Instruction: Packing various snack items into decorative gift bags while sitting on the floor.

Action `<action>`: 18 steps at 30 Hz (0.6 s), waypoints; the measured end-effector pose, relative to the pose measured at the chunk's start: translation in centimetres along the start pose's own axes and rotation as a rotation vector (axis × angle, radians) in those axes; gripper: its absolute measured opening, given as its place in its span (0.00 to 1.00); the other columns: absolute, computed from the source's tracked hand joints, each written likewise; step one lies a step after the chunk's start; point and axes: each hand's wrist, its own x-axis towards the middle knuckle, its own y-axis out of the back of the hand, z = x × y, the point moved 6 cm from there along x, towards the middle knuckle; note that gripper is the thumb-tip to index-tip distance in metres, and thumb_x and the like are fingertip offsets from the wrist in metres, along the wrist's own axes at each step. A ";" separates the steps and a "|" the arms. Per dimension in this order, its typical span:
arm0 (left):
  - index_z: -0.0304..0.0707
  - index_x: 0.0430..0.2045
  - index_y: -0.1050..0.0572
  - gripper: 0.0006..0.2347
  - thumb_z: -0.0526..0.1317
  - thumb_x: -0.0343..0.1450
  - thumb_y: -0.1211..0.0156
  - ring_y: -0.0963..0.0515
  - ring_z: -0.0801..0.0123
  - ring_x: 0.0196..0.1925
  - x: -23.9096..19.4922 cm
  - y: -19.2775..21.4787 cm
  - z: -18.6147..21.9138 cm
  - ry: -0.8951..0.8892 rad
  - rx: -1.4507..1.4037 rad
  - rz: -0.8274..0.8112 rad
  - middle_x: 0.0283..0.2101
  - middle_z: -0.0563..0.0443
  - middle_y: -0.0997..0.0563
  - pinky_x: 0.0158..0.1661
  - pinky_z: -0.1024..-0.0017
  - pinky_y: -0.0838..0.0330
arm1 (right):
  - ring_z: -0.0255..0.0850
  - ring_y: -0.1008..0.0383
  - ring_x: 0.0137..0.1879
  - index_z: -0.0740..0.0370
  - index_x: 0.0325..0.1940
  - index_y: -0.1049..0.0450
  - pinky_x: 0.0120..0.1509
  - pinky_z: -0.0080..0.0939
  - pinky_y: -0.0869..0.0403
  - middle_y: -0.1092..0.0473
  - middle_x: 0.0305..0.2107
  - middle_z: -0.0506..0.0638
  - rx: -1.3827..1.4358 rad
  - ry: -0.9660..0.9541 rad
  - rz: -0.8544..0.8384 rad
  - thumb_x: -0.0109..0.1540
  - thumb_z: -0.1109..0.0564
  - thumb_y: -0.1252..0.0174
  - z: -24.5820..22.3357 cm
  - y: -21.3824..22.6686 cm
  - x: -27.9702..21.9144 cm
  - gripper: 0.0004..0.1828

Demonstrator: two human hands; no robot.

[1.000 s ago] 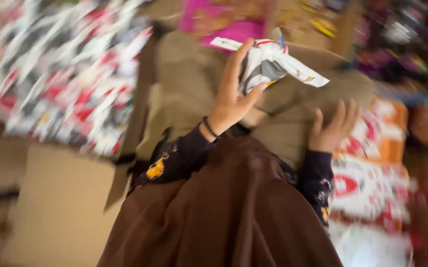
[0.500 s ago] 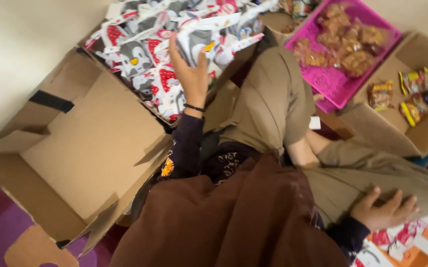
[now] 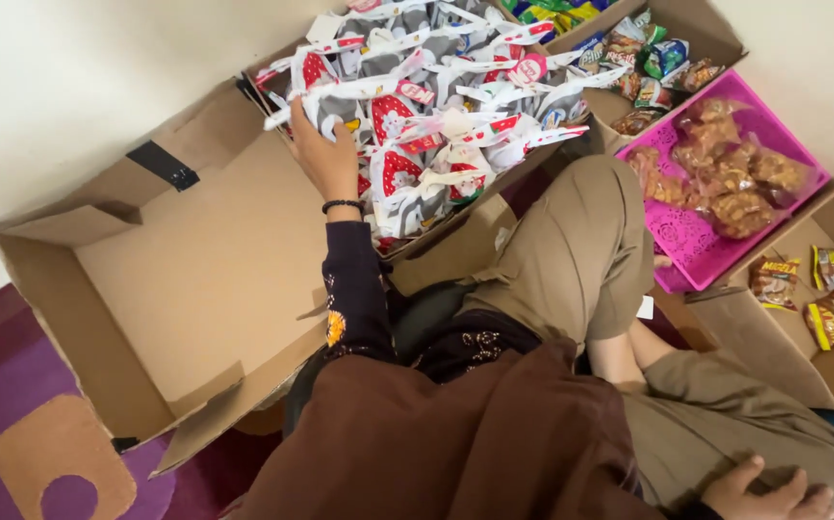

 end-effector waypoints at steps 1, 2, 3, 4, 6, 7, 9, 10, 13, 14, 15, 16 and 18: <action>0.33 0.63 0.37 0.27 0.32 0.67 0.39 0.25 0.49 0.64 -0.6 -0.8 -1.4 0.006 -0.001 -0.007 0.65 0.39 0.27 0.62 0.61 0.37 | 0.77 0.49 0.72 0.91 0.63 0.24 0.72 0.78 0.45 0.41 0.68 0.83 -0.008 0.003 -0.003 0.77 0.59 0.31 -0.1 0.2 0.0 0.24; 0.35 0.62 0.35 0.26 0.32 0.66 0.39 0.24 0.49 0.60 -1.2 -1.9 -2.7 0.002 0.074 -0.063 0.60 0.38 0.24 0.59 0.61 0.34 | 0.75 0.50 0.73 0.89 0.65 0.23 0.72 0.77 0.44 0.41 0.69 0.80 -0.042 -0.033 -0.026 0.75 0.61 0.28 0.0 0.2 0.0 0.24; 0.37 0.60 0.33 0.25 0.32 0.65 0.39 0.23 0.48 0.57 -1.6 -3.2 -3.8 -0.008 0.146 -0.118 0.56 0.38 0.22 0.56 0.60 0.31 | 0.73 0.51 0.74 0.87 0.66 0.22 0.72 0.75 0.44 0.41 0.70 0.78 -0.074 -0.074 -0.044 0.73 0.63 0.25 0.0 0.1 -0.1 0.24; 0.37 0.60 0.33 0.25 0.32 0.65 0.39 0.23 0.48 0.57 -2.5 -3.9 -4.6 -0.008 0.143 -0.123 0.56 0.38 0.22 0.56 0.60 0.31 | 0.73 0.51 0.74 0.87 0.66 0.22 0.72 0.75 0.44 0.41 0.70 0.78 -0.080 -0.075 -0.043 0.73 0.63 0.25 0.0 0.3 0.0 0.24; 0.44 0.69 0.41 0.30 0.27 0.68 0.47 0.25 0.36 0.58 -4.1 -5.8 -6.3 0.018 0.137 -0.213 0.65 0.26 0.34 0.57 0.56 0.29 | 0.71 0.47 0.74 0.85 0.64 0.20 0.72 0.72 0.43 0.37 0.69 0.77 -0.118 -0.083 -0.049 0.70 0.62 0.25 -0.2 0.6 0.1 0.24; 0.44 0.69 0.41 0.30 0.27 0.68 0.47 0.25 0.36 0.58 -4.4 -6.6 -7.1 0.016 0.135 -0.218 0.65 0.26 0.34 0.57 0.56 0.29 | 0.71 0.47 0.74 0.85 0.64 0.20 0.72 0.72 0.43 0.37 0.69 0.77 -0.122 -0.087 -0.049 0.70 0.62 0.25 -0.5 0.7 0.3 0.24; 0.43 0.72 0.46 0.32 0.28 0.70 0.47 0.47 0.30 0.75 -4.7 -8.3 -8.5 -0.021 0.247 -0.247 0.72 0.19 0.48 0.71 0.50 0.49 | 0.72 0.48 0.72 0.83 0.63 0.21 0.68 0.76 0.44 0.38 0.69 0.75 -0.090 -0.141 -0.052 0.68 0.63 0.29 -0.8 0.7 0.4 0.23; 0.43 0.72 0.46 0.32 0.28 0.70 0.47 0.47 0.30 0.75 -4.9 -8.0 -7.5 -0.028 0.244 -0.251 0.72 0.19 0.48 0.71 0.50 0.49 | 0.72 0.48 0.72 0.83 0.63 0.21 0.68 0.76 0.44 0.38 0.69 0.75 -0.093 -0.148 -0.050 0.68 0.63 0.29 -0.9 0.7 0.5 0.23; 0.45 0.73 0.49 0.37 0.27 0.65 0.44 0.58 0.24 0.76 -5.1 -6.5 -3.6 0.070 0.291 -0.120 0.74 0.21 0.57 0.70 0.36 0.50 | 0.73 0.49 0.73 0.81 0.64 0.23 0.70 0.76 0.43 0.40 0.70 0.73 -0.067 -0.166 -0.015 0.68 0.66 0.28 -1.1 0.8 0.4 0.22; 0.43 0.71 0.46 0.35 0.26 0.65 0.44 0.61 0.25 0.78 -5.5 -5.7 -1.0 0.005 0.212 -0.038 0.75 0.23 0.60 0.72 0.38 0.53 | 0.71 0.50 0.74 0.81 0.65 0.23 0.71 0.75 0.44 0.41 0.71 0.73 -0.072 -0.163 -0.023 0.70 0.64 0.29 -1.1 0.7 0.3 0.22; 0.41 0.68 0.43 0.33 0.26 0.65 0.43 0.64 0.27 0.79 -5.9 -4.8 1.6 -0.062 0.129 0.042 0.76 0.25 0.63 0.74 0.40 0.55 | 0.70 0.50 0.75 0.81 0.65 0.23 0.71 0.75 0.46 0.41 0.72 0.73 -0.078 -0.163 -0.030 0.71 0.63 0.30 -1.1 0.5 0.0 0.22; 0.41 0.68 0.43 0.33 0.26 0.65 0.43 0.64 0.27 0.79 -6.7 -5.1 3.8 -0.081 0.115 0.035 0.76 0.25 0.63 0.74 0.40 0.55 | 0.70 0.50 0.75 0.81 0.65 0.23 0.71 0.75 0.46 0.41 0.72 0.73 -0.083 -0.184 -0.019 0.71 0.63 0.30 -1.3 0.6 0.2 0.22; 0.40 0.69 0.40 0.28 0.52 0.73 0.54 0.62 0.30 0.80 -8.6 -5.8 8.6 -0.197 -0.167 -0.022 0.78 0.29 0.60 0.73 0.35 0.62 | 0.71 0.48 0.75 0.84 0.62 0.22 0.73 0.73 0.44 0.38 0.71 0.74 -0.039 -0.145 0.019 0.68 0.65 0.30 -2.1 1.1 0.4 0.22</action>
